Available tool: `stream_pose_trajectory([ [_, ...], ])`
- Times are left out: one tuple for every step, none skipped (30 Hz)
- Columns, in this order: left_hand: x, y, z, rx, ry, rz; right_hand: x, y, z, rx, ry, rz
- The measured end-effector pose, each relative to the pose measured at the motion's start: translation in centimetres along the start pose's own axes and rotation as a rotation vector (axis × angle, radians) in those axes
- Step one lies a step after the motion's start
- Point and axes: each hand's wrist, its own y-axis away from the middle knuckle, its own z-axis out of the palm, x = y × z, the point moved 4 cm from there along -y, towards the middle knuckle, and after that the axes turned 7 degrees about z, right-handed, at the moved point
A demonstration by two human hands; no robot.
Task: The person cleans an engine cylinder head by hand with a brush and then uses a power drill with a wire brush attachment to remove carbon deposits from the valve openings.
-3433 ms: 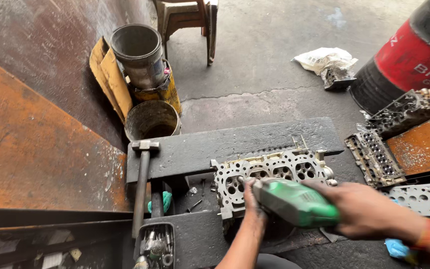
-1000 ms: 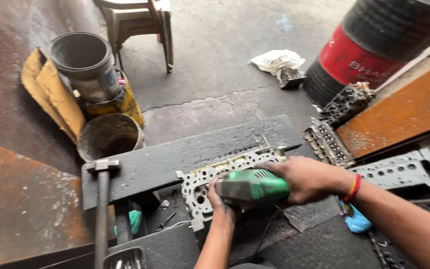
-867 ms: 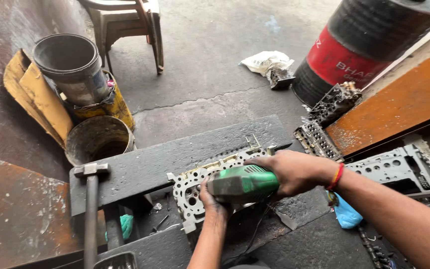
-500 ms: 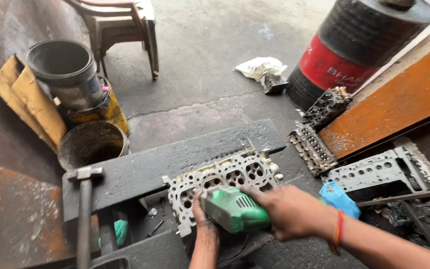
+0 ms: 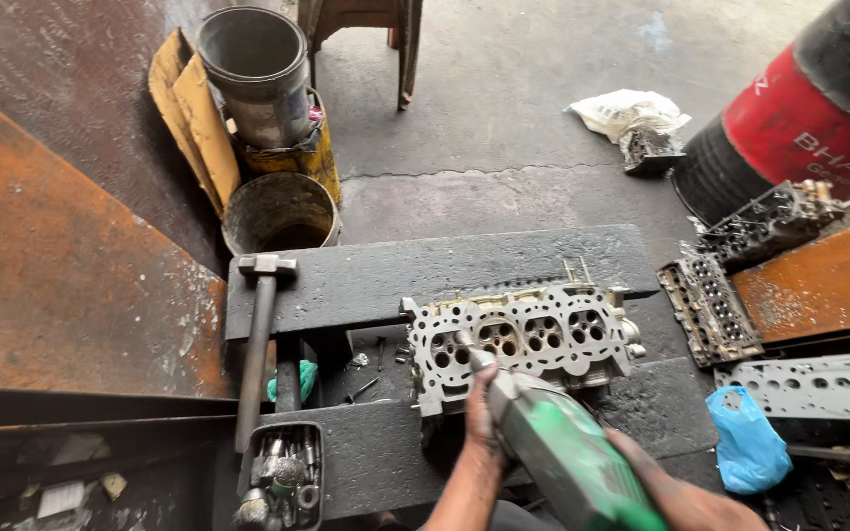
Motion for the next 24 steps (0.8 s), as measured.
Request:
stream_pose_trajectory([
  [-0.5, 0.7, 0.6, 0.013, -0.028, -0.002, 1.6, 0.4, -0.2, 0.028, -0.03, -0.067],
  [-1.3, 1.4, 1.2, 0.038, 0.002, -0.045, 2.6, 1.1, -0.4, 0.057, -0.06, -0.133],
  [-1.8, 1.7, 1.9, 0.06, 0.03, -0.082, 2.6, 1.0, -0.6, 0.088, -0.09, -0.206],
  [-2.0, 2.1, 2.4, 0.081, 0.059, -0.119, 3.0, 0.8, -1.1, 0.062, -0.036, -0.005],
  [-1.9, 2.6, 2.5, 0.075, 0.086, -0.155, 3.3, 1.9, -2.2, 0.034, 0.016, 0.199],
  [-1.8, 2.8, 2.6, 0.069, 0.113, -0.189, 2.9, 2.7, -2.9, 0.003, 0.07, 0.403],
  [-1.6, 2.6, 2.9, 0.055, 0.138, -0.226, -0.1, 2.2, -3.3, 0.046, 0.094, 0.171],
  [-0.8, 2.1, 2.8, 0.045, 0.076, -0.154, -2.5, 1.9, -4.0, 0.087, 0.134, 0.112],
  [-0.2, 1.6, 2.4, 0.035, 0.014, -0.089, -4.8, 2.2, -4.2, 0.125, 0.196, 0.129],
  [0.3, 1.0, 1.9, 0.024, -0.048, -0.025, -6.8, 2.4, -4.5, 0.148, 0.286, 0.241],
  [0.7, 0.3, 1.2, 0.052, -0.111, -0.009, -9.0, 2.5, -5.0, 0.15, 0.378, 0.341],
  [1.1, -0.7, 0.4, 0.079, -0.174, 0.007, -11.3, 2.5, -5.3, 0.136, 0.454, 0.401],
  [1.5, -1.4, -0.7, 0.114, -0.239, 0.025, -13.7, 2.4, -5.4, 0.122, 0.519, 0.392],
  [1.8, -2.2, -1.3, 0.055, -0.156, 0.048, -16.0, 2.4, -5.7, 0.123, 0.571, 0.353],
  [2.4, -3.4, -1.4, -0.013, -0.071, 0.074, -18.7, 2.3, -6.6, 0.18, 0.598, 0.213],
  [2.7, -4.1, -1.2, -0.081, 0.014, 0.099, -20.7, 2.4, -7.5, 0.162, 0.678, 0.2],
  [2.4, -4.3, -1.2, -0.088, 0.034, 0.084, -22.5, 2.2, -8.8, 0.136, 0.759, 0.185],
  [2.2, -4.3, -0.9, -0.094, 0.054, 0.07, -24.3, 1.9, -10.2, 0.11, 0.84, 0.17],
  [2.2, -4.1, -0.5, -0.101, 0.072, 0.056, -26.1, 1.8, -11.3, 0.086, 0.877, 0.124],
  [2.3, -3.6, -0.1, -0.102, 0.101, 0.037, -27.7, 1.7, -12.4, 0.062, 0.915, 0.078],
  [2.3, -3.2, 0.6, -0.108, 0.132, 0.02, -29.0, 1.6, -13.3, 0.04, 0.958, 0.033],
  [2.3, -2.9, 1.2, -0.114, 0.163, 0.003, -30.0, 1.6, -14.0, 0.052, 0.953, 0.002],
  [2.3, -2.6, 1.8, -0.11, 0.174, 0.004, -30.6, 1.6, -14.4, 0.059, 0.952, -0.028],
  [2.2, -2.4, 2.3, -0.106, 0.186, 0.004, -31.0, 1.7, -14.5, 0.067, 0.95, -0.058],
])
